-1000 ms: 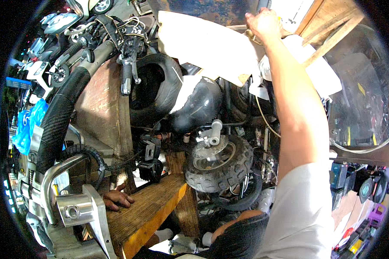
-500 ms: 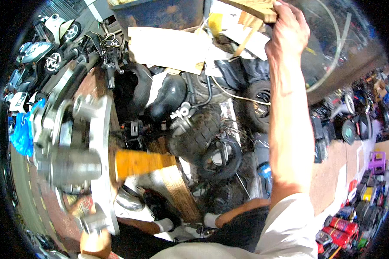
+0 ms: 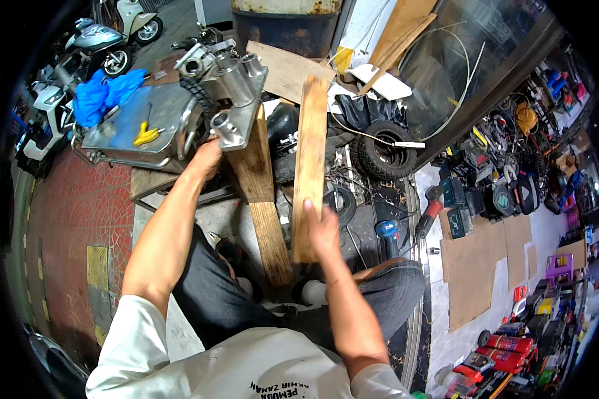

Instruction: The person sits on the floor of a workshop and uses a screwdriver to adjust components on a scooter engine. They then use a hammer and a wooden block to tap and align parts of the engine assembly.

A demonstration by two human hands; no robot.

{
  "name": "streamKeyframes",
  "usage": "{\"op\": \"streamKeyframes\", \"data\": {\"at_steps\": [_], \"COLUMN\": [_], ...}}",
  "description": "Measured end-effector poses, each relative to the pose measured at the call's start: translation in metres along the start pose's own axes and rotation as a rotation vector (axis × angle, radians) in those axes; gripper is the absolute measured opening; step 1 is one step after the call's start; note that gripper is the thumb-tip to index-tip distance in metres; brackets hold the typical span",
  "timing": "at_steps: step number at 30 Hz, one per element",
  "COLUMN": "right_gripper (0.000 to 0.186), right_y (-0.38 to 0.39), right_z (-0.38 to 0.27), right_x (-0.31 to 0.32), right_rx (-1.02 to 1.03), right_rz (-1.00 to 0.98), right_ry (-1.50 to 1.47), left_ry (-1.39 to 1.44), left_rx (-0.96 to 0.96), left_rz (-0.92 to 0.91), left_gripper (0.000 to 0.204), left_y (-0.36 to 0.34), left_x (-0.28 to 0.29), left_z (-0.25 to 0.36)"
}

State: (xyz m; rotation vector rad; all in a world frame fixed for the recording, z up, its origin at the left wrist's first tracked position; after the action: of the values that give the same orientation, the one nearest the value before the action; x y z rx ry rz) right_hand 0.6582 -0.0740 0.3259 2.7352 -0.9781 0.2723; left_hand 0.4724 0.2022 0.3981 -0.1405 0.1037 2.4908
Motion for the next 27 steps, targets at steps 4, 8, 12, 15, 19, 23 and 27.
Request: {"op": "streamKeyframes", "data": {"at_steps": [4,8,12,15,19,23,27], "right_gripper": [0.047,0.047,0.049,0.046,0.039,0.037,0.047], "right_y": [0.055,0.044,0.055,0.045,0.039,0.037,0.051], "right_z": [0.043,0.058,0.072,0.091,0.1,0.148,0.155], "right_x": [-0.029,-0.035,-0.047,-0.053,-0.05,-0.04,-0.049], "right_rx": [0.102,0.026,0.028,0.203,0.155,0.008,-0.068], "right_rz": [0.073,0.136,0.214,0.149,0.153,0.129,0.161], "right_ry": [-0.154,-0.17,-0.079,-0.02,-0.195,-0.069,0.109], "left_ry": [0.088,0.14,0.222,0.194,0.189,0.264,0.264], "left_rx": [-0.064,-0.104,-0.043,-0.129,-0.186,-0.247,-0.268], "left_rz": [-0.049,-0.019,0.073,0.078,-0.014,-0.029,-0.012], "left_gripper": [0.057,0.054,0.054,0.055,0.049,0.051,0.055], "left_y": [0.0,-0.007,-0.006,-0.022,-0.027,-0.027,-0.023], "left_x": [-0.002,-0.002,-0.017,-0.002,0.008,0.008,0.014], "left_z": [0.011,0.004,-0.002,-0.016,-0.019,-0.021,-0.016]}}
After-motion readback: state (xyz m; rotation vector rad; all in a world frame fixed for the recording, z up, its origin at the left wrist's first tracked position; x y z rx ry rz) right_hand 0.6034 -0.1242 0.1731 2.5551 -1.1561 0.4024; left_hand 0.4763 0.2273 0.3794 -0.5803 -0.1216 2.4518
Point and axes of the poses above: each hand's wrist, its own y-axis away from the middle knuckle, its own x-axis out of the back of the hand, z = x × y, the point moved 7 cm from there along -y, towards the middle knuckle, and after that the axes turned 1 degree about -y, right-handed, at the moved point
